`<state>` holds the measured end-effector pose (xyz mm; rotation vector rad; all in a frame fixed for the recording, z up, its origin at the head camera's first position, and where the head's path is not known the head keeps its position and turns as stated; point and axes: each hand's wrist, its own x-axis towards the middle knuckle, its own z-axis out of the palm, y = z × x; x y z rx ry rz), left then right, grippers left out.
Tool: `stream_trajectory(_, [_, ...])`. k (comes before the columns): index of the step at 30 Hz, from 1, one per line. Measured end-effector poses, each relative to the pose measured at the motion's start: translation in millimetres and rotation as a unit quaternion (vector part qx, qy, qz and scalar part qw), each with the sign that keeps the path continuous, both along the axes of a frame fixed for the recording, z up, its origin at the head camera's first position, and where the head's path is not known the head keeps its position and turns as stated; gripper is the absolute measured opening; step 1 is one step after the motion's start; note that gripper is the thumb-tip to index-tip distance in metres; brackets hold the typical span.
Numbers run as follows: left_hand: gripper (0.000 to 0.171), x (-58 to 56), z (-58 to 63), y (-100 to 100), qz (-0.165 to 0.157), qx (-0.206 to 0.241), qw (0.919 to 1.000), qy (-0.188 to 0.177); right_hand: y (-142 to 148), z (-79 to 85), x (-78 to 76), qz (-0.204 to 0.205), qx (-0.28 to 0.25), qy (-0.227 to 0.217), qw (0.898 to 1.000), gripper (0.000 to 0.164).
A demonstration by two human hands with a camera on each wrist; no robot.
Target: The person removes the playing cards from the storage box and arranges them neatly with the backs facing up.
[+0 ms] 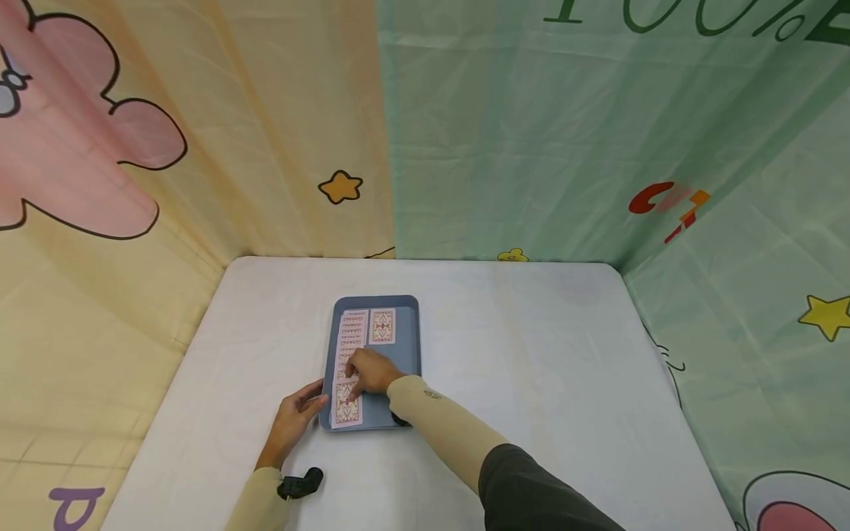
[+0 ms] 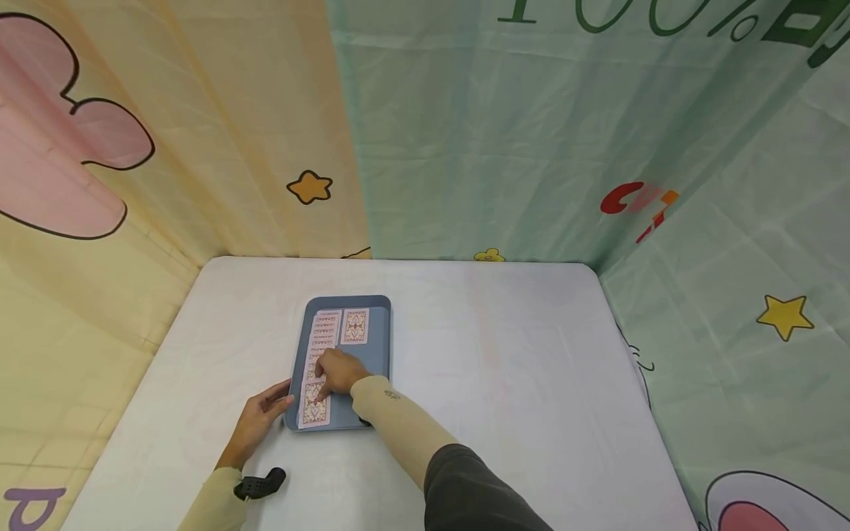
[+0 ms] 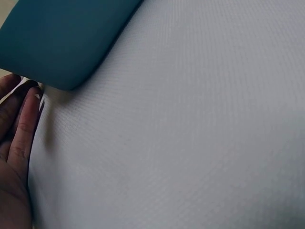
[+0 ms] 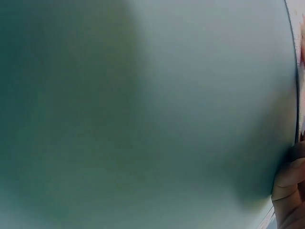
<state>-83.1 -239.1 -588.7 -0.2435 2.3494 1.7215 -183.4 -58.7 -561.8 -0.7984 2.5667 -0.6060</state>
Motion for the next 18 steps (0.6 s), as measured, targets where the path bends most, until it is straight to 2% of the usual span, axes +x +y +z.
stream_trajectory(9, [0.054, -1.2, 0.0, 1.8, 0.005, 0.001, 1.0, 0.001, -0.2, -2.0, 2.3, -0.006, 0.009, 0.014, 1.0, 0.034])
stream_trajectory(16, [0.05, -0.6, -0.1, 0.8, 0.004, 0.007, 1.0, 0.001, -1.7, 6.4, 7.1, 0.04, 0.045, 0.047, 0.997, 0.047])
stream_trajectory(18, [0.05, -0.2, -0.5, 0.5, 0.004, 0.009, 0.9999, 0.002, -1.5, 7.9, 8.2, 0.039, 0.046, 0.046, 0.997, 0.05])
